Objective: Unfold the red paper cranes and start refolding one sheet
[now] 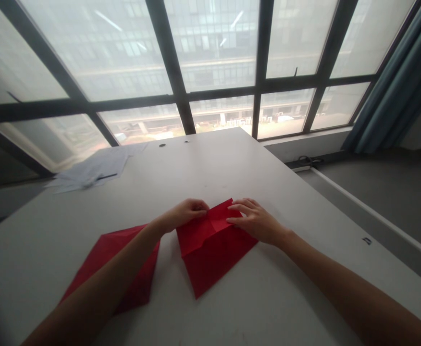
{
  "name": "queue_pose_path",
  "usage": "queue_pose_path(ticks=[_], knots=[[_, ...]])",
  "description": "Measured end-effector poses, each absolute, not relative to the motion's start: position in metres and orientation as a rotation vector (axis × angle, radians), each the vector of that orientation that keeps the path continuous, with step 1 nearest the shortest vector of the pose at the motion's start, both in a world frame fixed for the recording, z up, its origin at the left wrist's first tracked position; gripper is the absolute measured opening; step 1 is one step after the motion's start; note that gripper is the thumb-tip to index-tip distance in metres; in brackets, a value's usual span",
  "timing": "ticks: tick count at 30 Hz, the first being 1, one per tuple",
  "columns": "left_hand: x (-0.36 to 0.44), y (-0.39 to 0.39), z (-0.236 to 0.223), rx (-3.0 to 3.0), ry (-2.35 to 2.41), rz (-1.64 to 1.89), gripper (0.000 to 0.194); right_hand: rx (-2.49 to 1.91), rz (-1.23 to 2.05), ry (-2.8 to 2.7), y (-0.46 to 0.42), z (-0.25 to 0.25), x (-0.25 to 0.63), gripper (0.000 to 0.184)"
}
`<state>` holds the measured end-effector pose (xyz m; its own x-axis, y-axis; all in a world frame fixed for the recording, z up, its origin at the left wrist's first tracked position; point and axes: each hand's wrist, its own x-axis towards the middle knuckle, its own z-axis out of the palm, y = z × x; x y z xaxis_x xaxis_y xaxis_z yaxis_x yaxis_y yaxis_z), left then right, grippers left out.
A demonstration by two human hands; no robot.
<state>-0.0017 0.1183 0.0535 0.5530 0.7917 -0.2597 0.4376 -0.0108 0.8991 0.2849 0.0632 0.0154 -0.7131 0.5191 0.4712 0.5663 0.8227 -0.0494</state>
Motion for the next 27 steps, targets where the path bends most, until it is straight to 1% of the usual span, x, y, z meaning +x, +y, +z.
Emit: queue_pose_path(ticks=[3, 5, 7, 12, 15, 18, 21, 27], knots=[[-0.003, 0.117, 0.057, 1.464, 1.004, 0.392, 0.043, -0.806, -0.136, -2.528, 0.064, 0.015, 0.285, 0.030], [-0.005, 0.116, 0.059, 1.391, 0.991, 0.408, 0.047, -0.806, -0.134, -2.522, 0.064, 0.015, 0.285, 0.032], [-0.007, 0.117, 0.059, 1.373, 0.964, 0.429, 0.045, -0.804, -0.132, -2.510, 0.064, 0.015, 0.285, 0.033], [-0.011, 0.120, 0.053, 1.523, 0.848, 0.458, 0.033, -0.793, -0.121, -2.485, 0.065, 0.013, 0.285, 0.033], [-0.011, 0.123, 0.050, 1.598, 0.808, 0.467, 0.037, -0.796, -0.090, -2.474, 0.065, 0.012, 0.286, 0.031], [-0.008, 0.124, 0.050, 1.811, 0.913, 0.595, 0.045, -0.813, -0.021, -2.448, 0.066, 0.010, 0.286, 0.031], [-0.002, 0.121, 0.053, 2.033, 0.955, 0.738, 0.037, -0.891, 0.052, -2.363, 0.068, 0.007, 0.288, 0.031], [0.006, 0.106, 0.061, 2.326, 0.943, 0.672, 0.033, -1.101, 0.076, -2.163, 0.077, -0.002, 0.295, 0.031]])
